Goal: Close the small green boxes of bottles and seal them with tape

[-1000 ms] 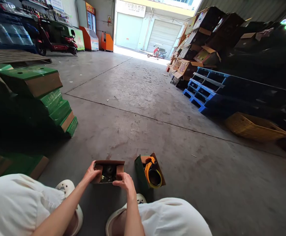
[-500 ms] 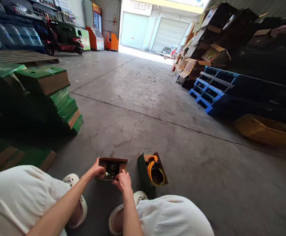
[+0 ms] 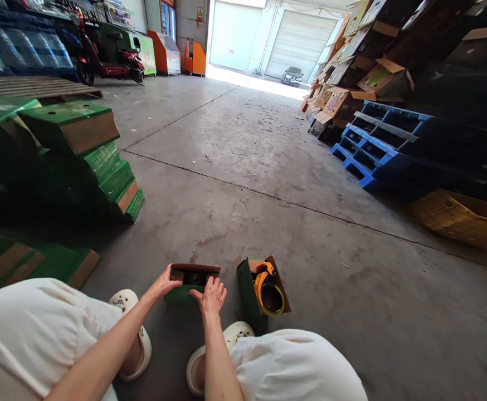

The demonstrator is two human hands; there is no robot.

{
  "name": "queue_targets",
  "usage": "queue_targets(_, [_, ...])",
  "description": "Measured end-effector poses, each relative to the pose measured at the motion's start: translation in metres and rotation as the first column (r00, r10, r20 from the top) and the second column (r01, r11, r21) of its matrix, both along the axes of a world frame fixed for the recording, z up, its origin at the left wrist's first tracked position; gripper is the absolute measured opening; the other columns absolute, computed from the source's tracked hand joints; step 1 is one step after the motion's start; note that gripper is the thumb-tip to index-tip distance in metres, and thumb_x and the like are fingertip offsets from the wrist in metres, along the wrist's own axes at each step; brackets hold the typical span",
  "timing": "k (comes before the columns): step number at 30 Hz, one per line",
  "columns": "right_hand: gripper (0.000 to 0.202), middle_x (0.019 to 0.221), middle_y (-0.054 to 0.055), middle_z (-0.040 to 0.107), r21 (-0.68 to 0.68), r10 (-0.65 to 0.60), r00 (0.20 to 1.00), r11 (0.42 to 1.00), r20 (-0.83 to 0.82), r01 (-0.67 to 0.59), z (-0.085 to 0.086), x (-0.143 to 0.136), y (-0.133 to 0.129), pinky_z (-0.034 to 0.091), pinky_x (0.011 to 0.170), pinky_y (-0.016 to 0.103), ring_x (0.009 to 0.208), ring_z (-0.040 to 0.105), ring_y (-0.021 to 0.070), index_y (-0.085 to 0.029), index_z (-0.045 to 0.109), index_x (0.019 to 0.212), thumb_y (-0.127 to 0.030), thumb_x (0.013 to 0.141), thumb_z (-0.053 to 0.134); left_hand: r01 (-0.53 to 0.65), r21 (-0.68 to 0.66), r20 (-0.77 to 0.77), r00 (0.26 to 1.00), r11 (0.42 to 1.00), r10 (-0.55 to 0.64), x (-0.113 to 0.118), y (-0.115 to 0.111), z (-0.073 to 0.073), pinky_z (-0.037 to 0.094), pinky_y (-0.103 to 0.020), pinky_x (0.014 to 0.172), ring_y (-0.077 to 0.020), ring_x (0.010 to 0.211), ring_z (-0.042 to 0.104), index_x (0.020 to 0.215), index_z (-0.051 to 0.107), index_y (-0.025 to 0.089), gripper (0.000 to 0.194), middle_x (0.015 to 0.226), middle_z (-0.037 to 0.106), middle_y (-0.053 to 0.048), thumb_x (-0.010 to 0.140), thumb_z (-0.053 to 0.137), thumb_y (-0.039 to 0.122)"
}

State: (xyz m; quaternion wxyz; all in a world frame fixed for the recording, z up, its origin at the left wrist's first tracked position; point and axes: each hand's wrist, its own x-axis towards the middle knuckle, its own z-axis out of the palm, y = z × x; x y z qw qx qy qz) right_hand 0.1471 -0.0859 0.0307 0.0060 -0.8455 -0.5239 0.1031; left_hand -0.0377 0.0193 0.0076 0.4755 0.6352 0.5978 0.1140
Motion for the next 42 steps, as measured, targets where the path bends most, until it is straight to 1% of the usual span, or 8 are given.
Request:
queue_targets(3, [0.08,0.148,0.028,0.06,0.087,-0.059,0.998,0.995,0.039,0.055,-0.016,-0.004,-0.005,0.031,0.121,0.061,0.137,0.054,0.0429,-0.012,0.062,0.147,-0.067,0.091,0.073,0.028,0.06,-0.13,0.991,0.998,-0.02,-0.006,-0.007,-0.007,0.045,-0.042,0.112,-0.0331,0.133,0.06,0.155,0.041,0.019,0.086,0.13,0.063,-0.013,0.077,0.077,0.022])
queue_targets(8, [0.087,0.159,0.031,0.049,0.22,-0.093,0.992,0.973,0.091,0.071,-0.036,-0.007,-0.011,0.023,0.123,0.071,0.151,0.039,0.0462,-0.011,0.054,0.155,-0.067,0.091,0.071,0.02,0.094,-0.038,0.999,0.995,-0.017,-0.007,-0.015,-0.031,0.046,-0.036,0.113,-0.0273,0.132,0.062,0.162,0.031,0.021,0.093,0.131,0.059,-0.01,0.079,0.073,0.019])
queue_targets(13, [0.068,0.173,0.014,0.036,0.371,0.044,0.989,0.924,0.138,-0.093,-0.029,-0.002,0.008,0.014,0.13,0.064,0.163,0.021,0.0358,-0.025,0.041,0.166,-0.039,0.102,0.058,0.056,0.09,-0.029,0.998,0.994,-0.054,-0.004,-0.011,-0.044,0.048,-0.032,0.11,-0.0269,0.132,0.062,0.163,0.029,0.02,0.096,0.129,0.062,-0.01,0.078,0.073,0.02])
queue_targets(21, [0.033,0.127,0.011,0.077,0.376,0.138,0.987,0.921,-0.078,-0.099,-0.014,0.014,0.033,0.026,0.128,0.056,0.135,0.063,0.0271,-0.024,0.076,0.119,-0.02,0.105,0.047,0.043,0.011,0.014,0.999,0.999,-0.043,-0.009,-0.012,-0.031,0.05,-0.035,0.104,-0.0281,0.131,0.061,0.155,0.032,0.028,0.091,0.13,0.058,-0.009,0.075,0.076,0.022])
queue_targets(31, [0.057,0.165,0.017,0.049,0.174,0.171,0.983,0.972,-0.071,-0.156,-0.049,-0.024,-0.029,0.031,0.127,0.05,0.154,0.045,0.0295,-0.012,0.059,0.153,-0.013,0.098,0.045,0.102,0.134,-0.09,0.992,0.986,-0.091,-0.009,-0.017,-0.019,0.048,-0.035,0.111,-0.0231,0.13,0.061,0.127,0.057,0.026,0.043,0.133,0.058,-0.008,0.085,0.067,0.023])
queue_targets(36, [0.064,0.165,0.007,0.051,0.094,0.222,0.972,0.972,-0.072,-0.215,-0.04,-0.012,-0.022,0.026,0.131,0.048,0.155,0.044,0.024,-0.022,0.05,0.162,-0.012,0.1,0.038,0.266,0.441,-0.366,0.925,0.858,-0.099,0.01,-0.035,-0.024,0.034,-0.054,0.127,-0.0327,0.162,0.03,0.14,0.062,0.022,0.048,0.17,0.039,-0.014,0.093,0.057,0.015])
queue_targets(39, [0.067,0.169,0.007,0.044,0.057,0.213,0.976,0.976,-0.041,-0.211,-0.043,-0.013,-0.021,0.03,0.129,0.044,0.159,0.036,0.0245,-0.021,0.047,0.164,-0.012,0.098,0.039,0.477,0.505,-0.49,0.844,0.719,-0.216,0.031,-0.056,-0.037,0.031,-0.056,0.129,-0.0296,0.162,0.031,0.157,0.052,0.021,0.068,0.171,0.041,-0.014,0.091,0.047,0.004])
queue_targets(42, [0.072,0.172,0.009,0.037,0.015,0.21,0.976,0.978,-0.062,-0.21,-0.048,-0.02,-0.021,0.028,0.13,0.047,0.161,0.032,0.0251,-0.02,0.039,0.168,-0.01,0.097,0.035,0.536,0.511,-0.529,0.812,0.672,-0.246,0.046,-0.075,-0.053,0.032,-0.055,0.129,-0.0335,0.163,0.027,0.167,0.037,0.016,0.077,0.174,0.03,-0.019,0.091,0.049,0.01])
